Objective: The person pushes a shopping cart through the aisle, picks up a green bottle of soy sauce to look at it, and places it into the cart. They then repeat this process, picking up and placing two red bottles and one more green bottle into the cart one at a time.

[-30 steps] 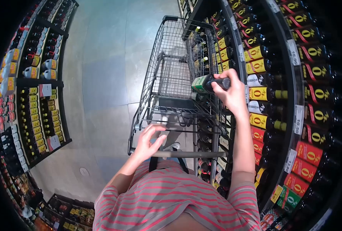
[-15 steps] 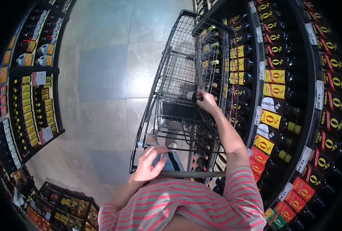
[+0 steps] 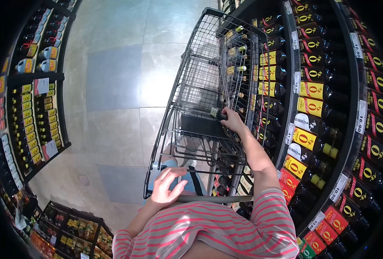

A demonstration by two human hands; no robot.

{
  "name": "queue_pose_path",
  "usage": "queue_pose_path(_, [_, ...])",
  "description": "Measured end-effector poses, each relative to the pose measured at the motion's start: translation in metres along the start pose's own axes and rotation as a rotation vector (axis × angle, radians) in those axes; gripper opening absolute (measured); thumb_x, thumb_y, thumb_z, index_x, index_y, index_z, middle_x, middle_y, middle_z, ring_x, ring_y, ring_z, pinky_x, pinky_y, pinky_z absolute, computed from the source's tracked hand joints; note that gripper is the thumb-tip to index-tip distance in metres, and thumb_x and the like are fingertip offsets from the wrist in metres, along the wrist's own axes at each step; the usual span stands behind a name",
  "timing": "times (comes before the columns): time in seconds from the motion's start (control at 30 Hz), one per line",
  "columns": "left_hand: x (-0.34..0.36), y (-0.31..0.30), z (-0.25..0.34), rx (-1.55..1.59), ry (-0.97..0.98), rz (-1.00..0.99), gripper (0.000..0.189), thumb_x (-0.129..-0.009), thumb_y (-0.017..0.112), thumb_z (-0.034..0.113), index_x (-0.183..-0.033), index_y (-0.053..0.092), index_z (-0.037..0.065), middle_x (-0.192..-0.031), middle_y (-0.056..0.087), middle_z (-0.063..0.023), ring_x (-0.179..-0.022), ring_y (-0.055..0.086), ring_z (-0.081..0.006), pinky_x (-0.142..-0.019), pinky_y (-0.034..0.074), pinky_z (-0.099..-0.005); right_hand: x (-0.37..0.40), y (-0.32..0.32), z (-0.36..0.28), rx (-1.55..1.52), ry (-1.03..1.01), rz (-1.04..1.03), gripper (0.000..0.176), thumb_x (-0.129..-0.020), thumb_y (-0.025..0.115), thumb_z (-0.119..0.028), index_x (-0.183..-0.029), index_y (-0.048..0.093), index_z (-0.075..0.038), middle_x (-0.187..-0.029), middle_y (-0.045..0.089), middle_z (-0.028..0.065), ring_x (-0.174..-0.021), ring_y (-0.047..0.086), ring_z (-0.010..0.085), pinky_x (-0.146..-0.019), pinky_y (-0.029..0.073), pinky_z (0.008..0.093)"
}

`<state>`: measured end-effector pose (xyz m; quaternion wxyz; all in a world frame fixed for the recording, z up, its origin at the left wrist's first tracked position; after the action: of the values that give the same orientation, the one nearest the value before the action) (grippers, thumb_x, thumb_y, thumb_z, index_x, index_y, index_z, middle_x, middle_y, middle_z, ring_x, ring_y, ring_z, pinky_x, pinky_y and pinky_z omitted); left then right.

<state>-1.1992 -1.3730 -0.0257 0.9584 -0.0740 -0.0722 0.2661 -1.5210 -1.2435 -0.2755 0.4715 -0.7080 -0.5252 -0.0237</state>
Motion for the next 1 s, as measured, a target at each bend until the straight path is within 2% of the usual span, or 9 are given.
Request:
queue_pose_path(0.07, [0.002,0.001,-0.001,0.006,-0.007,-0.014,0.025,-0.083,0.073,0.004,-0.106,0.064,-0.002,-0.107,0.069,-0.0167,-0.099,0.067,-0.0316,-0.087,0.052,-0.0376,0.002,0.004,-0.006,0.067,-0.003,-0.094,0.045,-0.072,0.081,-0.013,-0.109,0.056,-0.004,-0.106,0.064,0.0201,-0.103,0.063,0.0393,-0.087,0.051,0.0440])
queue_pose_path(0.3, [0.005,0.002,-0.001,-0.022,-0.010,-0.024,0.026,-0.084,0.070,0.001,-0.108,0.063,-0.004,-0.108,0.068,-0.0177,-0.100,0.067,-0.0313,-0.088,0.052,-0.0380,0.006,0.012,-0.015,0.173,0.038,-0.213,0.046,-0.071,0.083,-0.017,-0.107,0.057,-0.006,-0.115,0.059,0.0169,-0.109,0.059,0.0378,-0.092,0.050,0.0435])
queue_pose_path(0.5, [0.004,0.002,0.002,-0.022,-0.011,-0.015,0.025,-0.085,0.069,0.001,-0.109,0.064,-0.004,-0.108,0.068,-0.0169,-0.101,0.067,-0.0300,-0.089,0.051,-0.0371,0.005,0.001,-0.021,0.268,-0.006,-0.284,0.053,-0.073,0.081,-0.021,-0.119,0.059,-0.007,-0.120,0.062,0.0179,-0.114,0.060,0.0367,-0.097,0.050,0.0437])
queue_pose_path(0.57, [0.005,0.002,0.003,-0.031,-0.034,-0.017,0.025,-0.085,0.069,0.001,-0.109,0.064,-0.003,-0.108,0.068,-0.0168,-0.101,0.066,-0.0299,-0.090,0.051,-0.0371,0.011,-0.018,-0.033,0.242,0.036,-0.254,0.055,-0.076,0.078,-0.025,-0.124,0.058,-0.008,-0.122,0.063,0.0193,-0.116,0.060,0.0369,-0.100,0.049,0.0430])
queue_pose_path(0.67, [0.006,0.003,0.006,-0.049,-0.070,-0.015,0.024,-0.086,0.069,0.002,-0.109,0.065,-0.002,-0.108,0.069,-0.0166,-0.102,0.066,-0.0292,-0.091,0.051,-0.0370,0.024,-0.061,-0.049,0.141,0.051,-0.076,0.051,-0.079,0.074,-0.028,-0.120,0.060,-0.001,-0.116,0.065,0.0236,-0.112,0.062,0.0383,-0.098,0.049,0.0431])
queue_pose_path(0.7, [0.006,0.002,0.007,-0.054,-0.072,-0.004,0.023,-0.086,0.069,0.003,-0.108,0.065,-0.002,-0.108,0.069,-0.0166,-0.102,0.066,-0.0290,-0.091,0.051,-0.0369,0.029,-0.075,-0.055,0.110,-0.041,-0.003,0.048,-0.080,0.073,-0.027,-0.118,0.061,0.000,-0.116,0.065,0.0233,-0.110,0.063,0.0387,-0.095,0.049,0.0439])
queue_pose_path(0.8, [0.006,0.003,0.007,-0.069,-0.051,0.005,0.022,-0.086,0.068,0.004,-0.108,0.065,-0.002,-0.107,0.069,-0.0165,-0.101,0.066,-0.0286,-0.090,0.051,-0.0364,0.062,-0.110,-0.067,-0.026,-0.052,0.126,0.041,-0.084,0.072,-0.021,-0.117,0.062,0.001,-0.109,0.066,0.0228,-0.100,0.067,0.0356,-0.088,0.052,0.0408])
queue_pose_path(0.83, [0.007,0.003,0.007,-0.090,-0.030,0.012,0.022,-0.087,0.067,0.004,-0.107,0.065,-0.002,-0.107,0.069,-0.0164,-0.101,0.066,-0.0285,-0.090,0.051,-0.0362,0.085,-0.126,-0.088,-0.040,-0.027,0.136,0.039,-0.086,0.071,-0.020,-0.118,0.061,0.001,-0.107,0.068,0.0224,-0.097,0.069,0.0314,-0.086,0.053,0.0380])
queue_pose_path(1.0, [0.011,0.001,0.003,-0.108,0.001,0.074,0.016,-0.089,0.065,0.003,-0.104,0.066,-0.001,-0.104,0.071,-0.0136,-0.099,0.066,-0.0252,-0.091,0.050,-0.0358,0.186,-0.135,-0.115,-0.319,-0.032,0.277,0.037,-0.088,0.069,-0.019,-0.118,0.061,0.001,-0.105,0.071,0.0174,-0.095,0.071,0.0238,-0.085,0.054,0.0346])
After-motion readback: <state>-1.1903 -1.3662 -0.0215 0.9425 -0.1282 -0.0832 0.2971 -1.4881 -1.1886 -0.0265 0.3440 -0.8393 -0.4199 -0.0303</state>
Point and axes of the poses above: each hand's wrist, its own x-axis away from the middle knuckle, its own y-axis out of the palm, z = x × y, the point moved 7 cm from there along -x, towards the middle knuckle
